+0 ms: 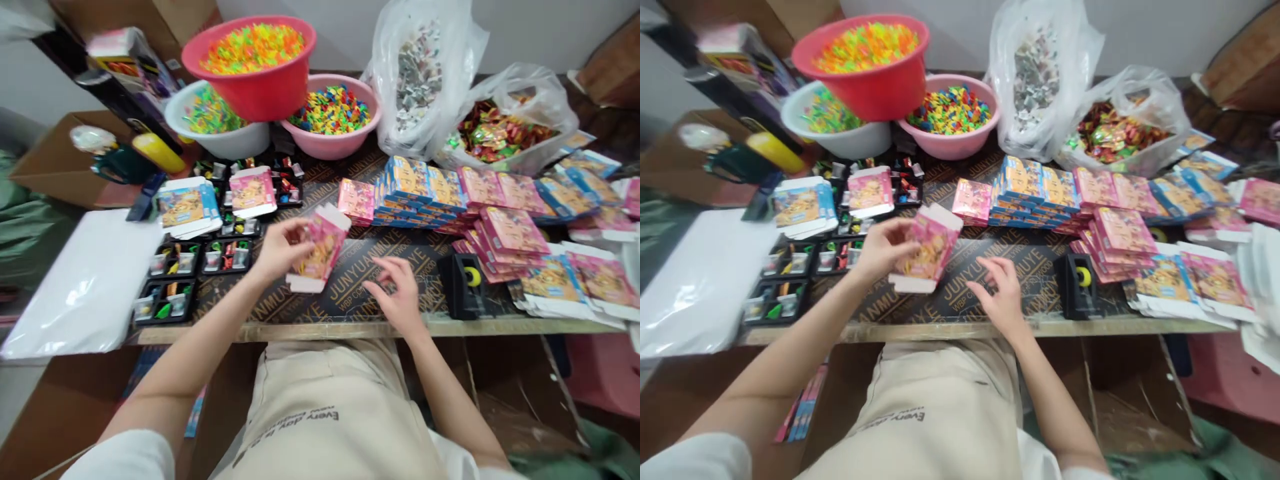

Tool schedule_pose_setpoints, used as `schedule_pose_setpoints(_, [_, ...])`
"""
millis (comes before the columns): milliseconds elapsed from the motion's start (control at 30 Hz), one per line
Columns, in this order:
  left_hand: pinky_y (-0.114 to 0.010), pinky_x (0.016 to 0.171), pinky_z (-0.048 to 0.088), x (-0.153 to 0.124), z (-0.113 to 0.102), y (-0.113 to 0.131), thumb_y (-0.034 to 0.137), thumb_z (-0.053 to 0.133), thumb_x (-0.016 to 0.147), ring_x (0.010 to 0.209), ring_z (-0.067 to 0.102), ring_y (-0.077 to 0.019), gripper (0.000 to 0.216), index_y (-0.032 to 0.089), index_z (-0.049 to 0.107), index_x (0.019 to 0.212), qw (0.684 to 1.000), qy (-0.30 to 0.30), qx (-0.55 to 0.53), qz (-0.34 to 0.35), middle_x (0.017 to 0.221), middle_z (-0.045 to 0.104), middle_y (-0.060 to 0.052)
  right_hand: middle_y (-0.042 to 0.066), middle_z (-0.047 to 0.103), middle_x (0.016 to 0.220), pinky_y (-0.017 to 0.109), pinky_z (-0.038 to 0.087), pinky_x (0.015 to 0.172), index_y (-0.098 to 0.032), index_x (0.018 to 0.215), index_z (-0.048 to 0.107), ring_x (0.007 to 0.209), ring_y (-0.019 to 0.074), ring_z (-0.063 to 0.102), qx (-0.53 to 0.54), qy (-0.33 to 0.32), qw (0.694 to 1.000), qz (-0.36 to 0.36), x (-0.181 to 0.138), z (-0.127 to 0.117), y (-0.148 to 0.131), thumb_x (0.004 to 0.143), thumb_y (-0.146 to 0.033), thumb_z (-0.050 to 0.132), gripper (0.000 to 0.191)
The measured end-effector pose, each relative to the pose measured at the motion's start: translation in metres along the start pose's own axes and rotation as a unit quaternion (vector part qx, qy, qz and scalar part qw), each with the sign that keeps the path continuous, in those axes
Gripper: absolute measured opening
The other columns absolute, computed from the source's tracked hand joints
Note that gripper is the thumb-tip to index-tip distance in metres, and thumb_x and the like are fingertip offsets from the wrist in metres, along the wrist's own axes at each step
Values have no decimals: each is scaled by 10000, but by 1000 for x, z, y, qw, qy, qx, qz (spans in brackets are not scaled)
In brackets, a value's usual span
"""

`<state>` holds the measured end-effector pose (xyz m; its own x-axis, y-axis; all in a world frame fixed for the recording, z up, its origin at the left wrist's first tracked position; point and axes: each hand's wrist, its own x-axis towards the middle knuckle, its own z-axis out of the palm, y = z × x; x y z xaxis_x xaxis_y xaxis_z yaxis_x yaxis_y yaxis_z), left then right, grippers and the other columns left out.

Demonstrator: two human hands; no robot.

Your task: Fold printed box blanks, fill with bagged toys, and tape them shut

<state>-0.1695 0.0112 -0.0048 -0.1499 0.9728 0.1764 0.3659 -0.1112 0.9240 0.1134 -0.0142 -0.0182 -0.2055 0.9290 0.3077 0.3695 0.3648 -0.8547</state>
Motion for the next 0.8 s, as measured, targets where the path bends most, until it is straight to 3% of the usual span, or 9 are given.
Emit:
schedule_pose_setpoints(67, [-284, 591, 506, -38, 33, 20, 341, 753, 747, 634, 603, -139, 359, 166, 717, 1059, 995, -77, -68, 16, 745, 674, -13, 53, 575, 1096, 331, 534, 686, -255, 1083, 668, 673, 125, 554, 27, -16, 999, -10, 17, 12, -11, 787, -404, 763, 345])
schedule_pose_setpoints(200, [-304, 759, 510, -76, 65, 35, 284, 752, 746, 807, 614, -168, 329, 209, 725, 1065, 980, -99, -170, 31, 870, 667, -33, 7, 550, 875, 279, 464, 623, -226, 782, 547, 718, 142, 516, 65, -50, 997, -5, 29, 19, -17, 771, -405, 774, 289])
schedule_pose_setpoints(300, [-373, 925, 496, -83, 76, 27, 365, 769, 683, 1096, 610, -259, 626, 243, 616, 1278, 909, -216, -351, -61, 1177, 659, -78, -26, 540, 777, 267, 421, 600, -226, 752, 498, 640, 119, 477, 86, -111, 990, 25, 22, 11, -14, 806, -401, 744, 306])
schedule_pose_setpoints(367, [-381, 944, 488, -87, 80, 22, 358, 765, 661, 1114, 612, -277, 728, 235, 557, 1348, 859, -282, -404, -138, 1216, 658, -82, -48, 521, 723, 262, 405, 571, -233, 800, 525, 588, 109, 451, 119, -146, 981, 39, 18, 4, -9, 787, -439, 764, 316])
schedule_pose_setpoints(400, [-375, 945, 485, -89, 82, 21, 328, 769, 648, 1097, 618, -275, 738, 223, 556, 1347, 854, -284, -404, -165, 1203, 668, -79, -51, 525, 722, 260, 412, 569, -241, 856, 552, 590, 112, 458, 144, -147, 978, 40, 16, 2, -5, 746, -464, 798, 349])
schedule_pose_setpoints(567, [-378, 936, 502, -90, 79, 23, 275, 795, 615, 1051, 653, -283, 649, 171, 633, 1235, 876, -218, -376, -212, 1163, 714, -83, 46, 663, 1146, 312, 543, 769, -308, 1295, 565, 924, 197, 645, 259, -68, 959, 89, 13, -4, 12, 506, -504, 934, 893])
schedule_pose_setpoints(633, [-385, 892, 531, -87, 78, 23, 311, 784, 656, 998, 682, -282, 540, 165, 679, 1165, 871, -229, -373, -222, 1091, 743, -81, 55, 720, 1082, 337, 566, 771, -266, 1186, 673, 929, 221, 679, 289, -115, 940, 142, 11, -3, 17, 545, -506, 914, 725])
schedule_pose_setpoints(700, [-394, 882, 543, -83, 79, 21, 338, 778, 695, 951, 696, -275, 415, 163, 728, 1068, 888, -234, -333, -212, 1009, 763, -69, 38, 757, 870, 355, 577, 736, -220, 958, 758, 803, 215, 696, 294, -132, 930, 178, 5, -3, 21, 622, -479, 877, 441])
schedule_pose_setpoints(800, [-381, 895, 540, -80, 89, 19, 344, 826, 666, 872, 694, -246, 303, 160, 766, 899, 932, -171, -265, -176, 895, 769, -43, 18, 754, 763, 369, 578, 757, -213, 805, 773, 735, 203, 690, 252, -30, 950, 182, -7, -2, 24, 695, -399, 837, 225])
